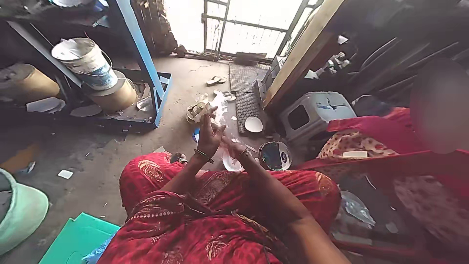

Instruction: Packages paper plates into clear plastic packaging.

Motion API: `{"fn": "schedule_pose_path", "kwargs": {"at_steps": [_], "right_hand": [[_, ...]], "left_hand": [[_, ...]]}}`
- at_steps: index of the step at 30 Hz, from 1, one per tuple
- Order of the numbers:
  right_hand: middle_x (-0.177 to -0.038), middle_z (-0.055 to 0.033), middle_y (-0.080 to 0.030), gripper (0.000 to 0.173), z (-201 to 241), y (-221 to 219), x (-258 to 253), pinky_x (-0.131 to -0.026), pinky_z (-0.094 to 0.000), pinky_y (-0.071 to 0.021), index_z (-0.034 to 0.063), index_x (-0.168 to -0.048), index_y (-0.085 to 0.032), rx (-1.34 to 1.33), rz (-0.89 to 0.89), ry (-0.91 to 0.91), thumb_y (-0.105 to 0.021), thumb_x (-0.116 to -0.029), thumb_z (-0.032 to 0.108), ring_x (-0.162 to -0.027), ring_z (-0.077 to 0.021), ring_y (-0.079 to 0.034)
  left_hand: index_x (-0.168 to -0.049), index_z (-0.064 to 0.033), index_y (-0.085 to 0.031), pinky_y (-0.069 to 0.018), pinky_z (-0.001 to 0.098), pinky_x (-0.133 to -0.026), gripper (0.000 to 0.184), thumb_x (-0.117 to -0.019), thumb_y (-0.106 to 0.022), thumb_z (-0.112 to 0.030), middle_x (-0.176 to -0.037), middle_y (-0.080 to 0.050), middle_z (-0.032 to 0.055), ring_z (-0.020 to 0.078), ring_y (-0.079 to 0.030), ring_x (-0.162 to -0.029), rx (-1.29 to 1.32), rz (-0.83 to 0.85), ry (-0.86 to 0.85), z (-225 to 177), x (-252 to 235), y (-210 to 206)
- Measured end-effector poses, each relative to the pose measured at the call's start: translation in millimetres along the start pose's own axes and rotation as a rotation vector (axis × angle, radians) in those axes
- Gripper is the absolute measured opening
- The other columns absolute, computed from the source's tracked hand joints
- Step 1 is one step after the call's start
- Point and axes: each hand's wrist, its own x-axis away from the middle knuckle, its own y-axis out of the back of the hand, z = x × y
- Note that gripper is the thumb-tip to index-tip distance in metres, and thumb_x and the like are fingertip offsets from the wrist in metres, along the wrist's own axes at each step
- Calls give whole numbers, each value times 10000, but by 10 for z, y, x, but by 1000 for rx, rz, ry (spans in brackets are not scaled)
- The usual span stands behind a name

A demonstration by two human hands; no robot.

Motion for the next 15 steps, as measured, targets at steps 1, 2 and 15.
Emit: {"fn": "schedule_pose_path", "kwargs": {"at_steps": [1, 2, 15], "right_hand": [[-1172, -75, -651, 324, 281, -191, 69, -987, -281, -458, 34, -1320, -603, 320, -208, -169, -481, -1035, -60, -1037, -91, -576], [-1206, -129, -661, 295, 154, -89, 37, -927, -332, -508, 13, -1319, -605, 467, -276, 43, -550, -1032, 56, -1050, -143, -618], [-1438, -232, -503, 578, -53, 847, -313, -864, -646, -549, 121, -1516, -311, -584, -432, 74, -95, -1094, 452, -1207, -426, -601]], "left_hand": [[-1514, -63, -387, -545, 337, -626, 682, -919, -721, -47, -1392, -491, 207, 188, -611, -735, -53, 53, -30, 17, -34, 55], [-1513, -69, -398, -548, 343, -617, 703, -897, -735, -36, -1425, -462, 223, 201, -613, -738, -124, 115, -71, 39, -66, 114], [-1290, -65, -674, -491, 558, -1042, 501, -853, -601, 166, -1400, -536, 302, 473, -567, -1257, -377, 527, -286, 459, -196, 340]]}}
